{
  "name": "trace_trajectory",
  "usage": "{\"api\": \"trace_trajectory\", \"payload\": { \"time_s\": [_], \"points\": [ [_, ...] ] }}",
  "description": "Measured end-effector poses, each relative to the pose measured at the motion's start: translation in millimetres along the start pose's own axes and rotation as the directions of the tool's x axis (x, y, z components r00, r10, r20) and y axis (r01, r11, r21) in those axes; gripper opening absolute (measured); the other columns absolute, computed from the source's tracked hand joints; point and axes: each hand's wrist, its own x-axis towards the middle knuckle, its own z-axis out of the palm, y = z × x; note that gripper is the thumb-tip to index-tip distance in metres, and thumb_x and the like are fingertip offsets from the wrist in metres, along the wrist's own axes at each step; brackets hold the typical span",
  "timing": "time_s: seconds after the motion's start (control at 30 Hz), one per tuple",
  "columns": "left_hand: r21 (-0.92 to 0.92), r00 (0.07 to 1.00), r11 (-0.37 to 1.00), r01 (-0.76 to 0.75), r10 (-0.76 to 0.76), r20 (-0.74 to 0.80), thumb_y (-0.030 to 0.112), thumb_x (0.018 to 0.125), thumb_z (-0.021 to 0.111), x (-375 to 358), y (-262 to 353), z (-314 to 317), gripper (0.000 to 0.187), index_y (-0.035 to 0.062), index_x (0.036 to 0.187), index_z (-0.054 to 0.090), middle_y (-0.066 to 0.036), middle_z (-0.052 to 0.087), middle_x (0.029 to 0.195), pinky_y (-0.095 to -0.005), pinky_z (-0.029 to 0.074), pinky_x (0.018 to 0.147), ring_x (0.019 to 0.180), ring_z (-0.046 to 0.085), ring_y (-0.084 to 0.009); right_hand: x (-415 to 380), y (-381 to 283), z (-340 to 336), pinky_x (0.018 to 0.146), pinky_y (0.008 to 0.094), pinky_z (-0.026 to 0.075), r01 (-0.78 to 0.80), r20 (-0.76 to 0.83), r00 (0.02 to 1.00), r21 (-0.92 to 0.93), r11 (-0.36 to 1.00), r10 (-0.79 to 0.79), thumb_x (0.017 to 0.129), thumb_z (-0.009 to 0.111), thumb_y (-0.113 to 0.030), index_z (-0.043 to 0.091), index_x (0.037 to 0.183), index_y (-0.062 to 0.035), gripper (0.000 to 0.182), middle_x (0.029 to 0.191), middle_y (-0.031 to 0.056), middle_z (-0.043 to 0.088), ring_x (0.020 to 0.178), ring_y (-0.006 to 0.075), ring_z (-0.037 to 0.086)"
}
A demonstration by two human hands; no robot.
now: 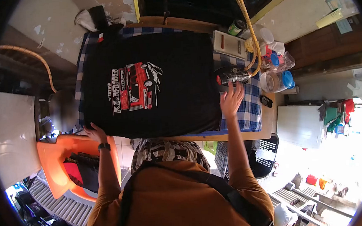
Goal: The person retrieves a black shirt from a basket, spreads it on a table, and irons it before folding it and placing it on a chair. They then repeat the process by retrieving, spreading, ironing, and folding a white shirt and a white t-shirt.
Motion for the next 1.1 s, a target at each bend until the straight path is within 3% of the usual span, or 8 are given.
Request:
{"api": "trace_trajectory", "payload": {
  "time_s": [0.07, 0.13, 0.3, 0.53, 0.77, 0.9, 1.0, 1.1],
  "points": [
    [0.014, 0.994, 0.995, 0.1, -0.101, 0.052, 0.052, 0.089, 0.051, 9.2, -7.8, -2.2, 0.073, -0.002, 0.135, 0.033, -0.03, 0.033, 0.136, -0.0493, 0.035, 0.1, 0.126, 0.034, -0.0432, 49.0, 29.0, -1.7, 0.098, 0.0465, 0.037, 0.138, -0.009, 0.99, 0.005, 0.99, -0.138, 0.077, 0.065, -0.021, 0.045, 0.132, -0.0122, 0.059, 0.109, 0.0118, 0.061, 0.108, 0.0282, 0.054],
    [0.085, 0.981, 0.982, 0.171, -0.177, 0.078, 0.06, 0.083, 0.057, 19.2, -18.2, -1.8, 0.084, -0.0053, 0.132, 0.035, -0.028, 0.043, 0.13, -0.0466, 0.037, 0.098, 0.118, 0.043, -0.0439, 88.4, 62.7, 18.5, 0.095, 0.0435, 0.042, 0.34, 0.484, 0.757, 0.28, 0.898, -0.438, 0.071, 0.07, -0.023, 0.053, 0.125, -0.0135, 0.058, 0.105, 0.013, 0.064, 0.104, 0.0297, 0.057],
    [-0.055, 0.951, 0.983, 0.174, -0.154, 0.269, 0.057, 0.085, 0.055, 33.8, -13.5, -32.7, 0.073, -0.0056, 0.122, 0.043, -0.027, 0.054, 0.116, -0.044, 0.041, 0.091, 0.109, 0.051, -0.0428, 135.7, 79.1, 51.7, 0.078, 0.0435, 0.051, 0.416, 0.546, 0.477, 0.55, 0.724, -0.689, 0.057, 0.073, -0.035, 0.065, 0.11, -0.0116, 0.059, 0.091, 0.0176, 0.067, 0.086, 0.0358, 0.063],
    [-0.084, 0.974, 0.99, 0.11, -0.09, 0.208, 0.034, 0.094, 0.052, 50.1, -49.0, -24.9, 0.035, -0.0002, 0.098, 0.056, -0.021, 0.062, 0.093, -0.0451, 0.044, 0.078, 0.09, 0.057, -0.0414, 125.8, 121.3, 116.8, 0.044, 0.0301, 0.047, -0.591, 0.951, 0.296, 0.253, 0.766, -0.086, 0.072, 0.074, -0.02, 0.063, 0.091, -0.0026, 0.028, 0.06, 0.0081, 0.06, 0.046, 0.0155, 0.058],
    [0.105, 0.966, 0.966, -0.236, 0.222, 0.131, 0.036, 0.094, 0.05, 72.8, 49.2, -20.4, 0.038, 0.0, 0.106, 0.054, -0.02, 0.062, 0.103, -0.0448, 0.044, 0.082, 0.094, 0.058, -0.0387, 106.1, 10.3, -12.4, 0.043, 0.0295, 0.044, -0.837, 0.869, 0.464, 0.494, 0.236, -0.172, 0.076, 0.073, -0.019, 0.06, 0.073, -0.0043, 0.019, 0.056, 0.0043, 0.057, 0.044, 0.0152, 0.054],
    [0.086, 0.925, 0.933, -0.349, 0.328, 0.194, 0.049, 0.093, 0.047, 108.0, 91.1, 17.4, 0.052, -0.0003, 0.11, 0.051, -0.022, 0.064, 0.097, -0.0457, 0.048, 0.073, 0.089, 0.061, -0.0403, 96.2, -106.4, -31.5, 0.046, 0.0309, 0.047, -0.661, 0.916, 0.341, 0.394, 0.639, -0.212, 0.079, 0.068, -0.026, 0.06, 0.084, -0.0026, 0.026, 0.056, 0.0053, 0.059, 0.046, 0.015, 0.056],
    [0.203, 0.922, 0.918, -0.34, 0.283, 0.264, 0.05, 0.092, 0.046, 124.1, 92.5, 47.5, 0.048, 0.0043, 0.106, 0.051, -0.017, 0.066, 0.081, -0.0458, 0.05, 0.058, 0.073, 0.064, -0.0369, 55.4, -195.1, 3.5, 0.076, 0.0448, 0.052, -0.407, 0.775, 0.575, 0.55, 0.73, -0.263, 0.072, 0.065, -0.038, 0.06, 0.1, 0.0059, 0.052, 0.082, 0.0286, 0.064, 0.083, 0.0417, 0.065],
    [0.229, 0.913, 0.914, -0.334, 0.253, 0.321, 0.049, 0.093, 0.045, 135.7, 108.5, 32.1, 0.044, 0.0069, 0.104, 0.051, -0.017, 0.066, 0.079, -0.0428, 0.049, 0.054, 0.07, 0.065, -0.0341, 57.8, -203.7, 8.6, 0.081, 0.046, 0.05, -0.351, 0.744, 0.644, 0.495, 0.795, -0.179, 0.072, 0.066, -0.039, 0.061, 0.101, 0.0058, 0.054, 0.09, 0.0307, 0.063, 0.091, 0.0443, 0.062]
  ]
}}
